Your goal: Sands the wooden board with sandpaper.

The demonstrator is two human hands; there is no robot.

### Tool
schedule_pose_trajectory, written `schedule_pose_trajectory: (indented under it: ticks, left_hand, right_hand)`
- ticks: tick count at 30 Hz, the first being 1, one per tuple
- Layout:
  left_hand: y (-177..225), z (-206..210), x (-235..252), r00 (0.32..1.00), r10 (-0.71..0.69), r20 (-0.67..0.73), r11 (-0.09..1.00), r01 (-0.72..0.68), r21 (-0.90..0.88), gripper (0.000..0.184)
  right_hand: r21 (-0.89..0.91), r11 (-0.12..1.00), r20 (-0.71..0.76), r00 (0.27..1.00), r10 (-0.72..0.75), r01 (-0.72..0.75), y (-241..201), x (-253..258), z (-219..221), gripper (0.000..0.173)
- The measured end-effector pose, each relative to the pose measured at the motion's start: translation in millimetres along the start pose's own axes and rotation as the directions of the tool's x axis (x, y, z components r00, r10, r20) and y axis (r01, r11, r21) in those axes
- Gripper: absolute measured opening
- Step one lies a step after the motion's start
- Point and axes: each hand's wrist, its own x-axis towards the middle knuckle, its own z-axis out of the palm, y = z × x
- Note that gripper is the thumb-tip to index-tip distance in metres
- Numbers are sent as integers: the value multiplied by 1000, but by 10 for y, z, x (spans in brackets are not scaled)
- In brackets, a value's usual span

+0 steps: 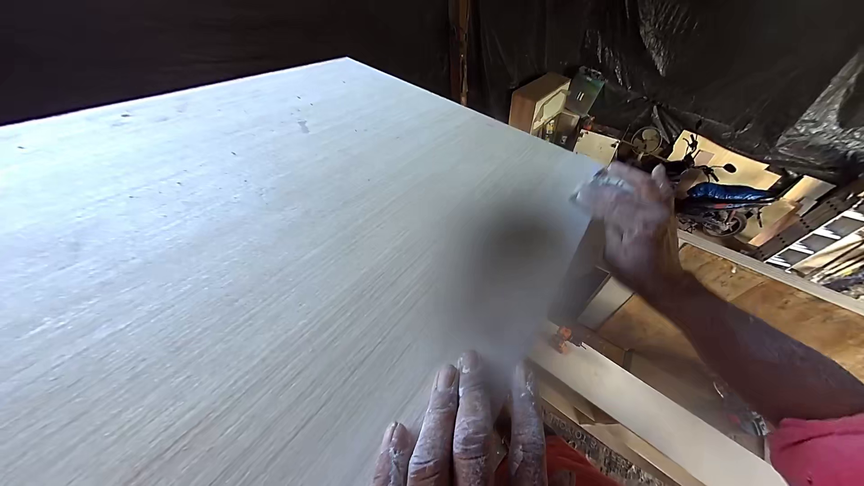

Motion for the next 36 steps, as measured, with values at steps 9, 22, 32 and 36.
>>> schedule_pose_trajectory:
  ticks: [9, 22, 32, 36]
  left_hand:
    - [-1, -9, -10, 999, -7, 32, 1000, 8, -14, 69]
    - [24, 16, 3, 1000, -2, 10, 998, 1, 60, 76]
    - [25, 3, -11, 1000, 16, 25, 998, -18, 55, 72]
    - [20, -30, -36, 999, 19, 40, 999, -21, 47, 74]
  right_hand:
    - [67, 994, -46, 996, -79, 82, 1, -53, 49, 41]
    - [71, 995, -38, 997, -61, 64, -175, -182, -89, 41]
    - [69, 997, -29, 999, -44, 46, -87, -122, 19, 37]
    - [-154, 886, 87, 887, 453, -437, 987, 316, 159, 51]
